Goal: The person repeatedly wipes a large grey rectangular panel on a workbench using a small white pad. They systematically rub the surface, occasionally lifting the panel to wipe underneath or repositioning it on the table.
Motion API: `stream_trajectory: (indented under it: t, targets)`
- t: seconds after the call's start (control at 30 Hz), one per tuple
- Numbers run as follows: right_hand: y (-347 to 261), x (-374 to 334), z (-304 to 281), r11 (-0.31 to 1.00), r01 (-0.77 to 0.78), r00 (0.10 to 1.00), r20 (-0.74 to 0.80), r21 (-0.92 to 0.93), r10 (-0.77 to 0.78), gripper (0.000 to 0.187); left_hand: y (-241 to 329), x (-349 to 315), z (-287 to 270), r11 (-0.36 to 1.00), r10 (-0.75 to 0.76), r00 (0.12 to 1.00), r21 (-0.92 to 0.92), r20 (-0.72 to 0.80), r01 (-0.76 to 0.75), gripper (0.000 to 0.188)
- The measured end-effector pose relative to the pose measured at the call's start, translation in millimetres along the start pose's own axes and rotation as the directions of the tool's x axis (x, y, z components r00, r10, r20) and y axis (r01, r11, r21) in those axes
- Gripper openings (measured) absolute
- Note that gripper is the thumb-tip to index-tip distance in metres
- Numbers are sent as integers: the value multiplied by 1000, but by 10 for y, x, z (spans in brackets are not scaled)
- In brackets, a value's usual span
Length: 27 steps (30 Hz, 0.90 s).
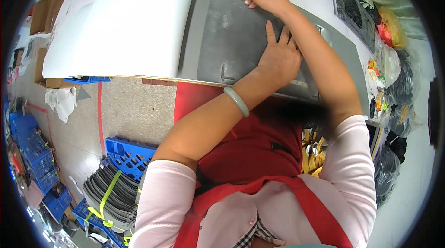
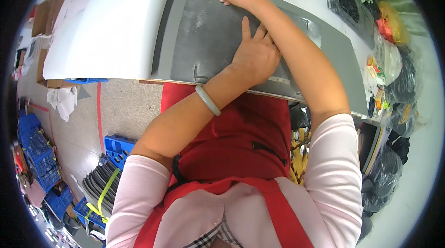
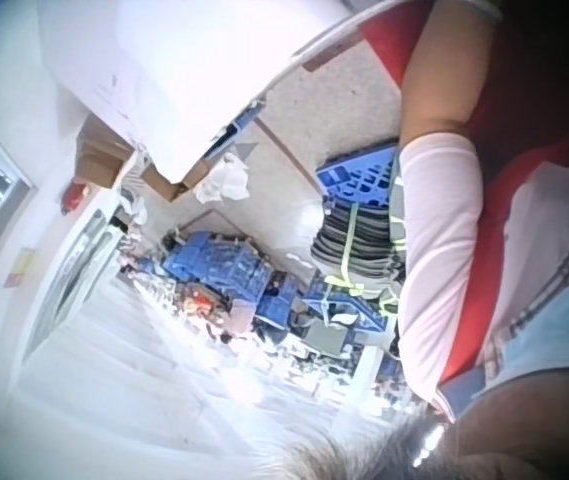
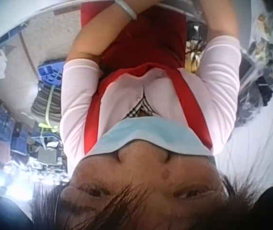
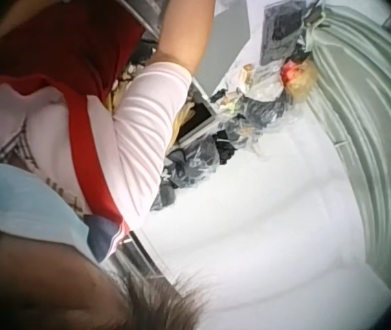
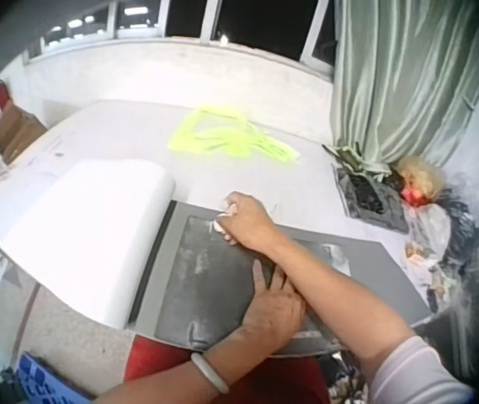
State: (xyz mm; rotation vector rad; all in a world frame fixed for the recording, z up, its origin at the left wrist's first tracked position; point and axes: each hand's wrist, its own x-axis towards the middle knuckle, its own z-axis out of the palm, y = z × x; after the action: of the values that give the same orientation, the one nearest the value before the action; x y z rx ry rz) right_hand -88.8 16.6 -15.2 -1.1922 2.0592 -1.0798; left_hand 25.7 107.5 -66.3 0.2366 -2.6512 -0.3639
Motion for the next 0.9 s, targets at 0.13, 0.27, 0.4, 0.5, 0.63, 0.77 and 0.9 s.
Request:
stream_trajectory:
  t: [0.13,0.27,0.4,0.5,0.63,0.77,0.9]
  targets:
    - [1,80,39,994,-58,994,83,-93,66,20,-7,6,-20,1000,23,1000,0,-7,-23,45]
    - [-2,-36,-29,994,-87,989,112,-69,94,18,-21,6,-12,1000,18,999,-1,-35,-18,47]
    - [-112,-628,1,994,-97,982,167,40,89,17,-49,44,130,964,-14,999,-267,-41,3,44]
    - [-385,-1116,77,985,-170,901,400,-28,167,18,-8,-51,82,963,-31,996,-269,-82,8,39]
    - [-618,-1413,265,876,-79,912,320,-476,256,17,-37,-85,107,999,17,991,-33,-136,-22,37]
    - [-632,-1431,340,906,3,925,346,-424,159,17,6,-4,102,996,29,999,89,-34,-26,39]
    - [-722,-1427,394,870,42,927,344,-491,150,19,-50,-38,96,996,53,987,-68,-149,-64,43]
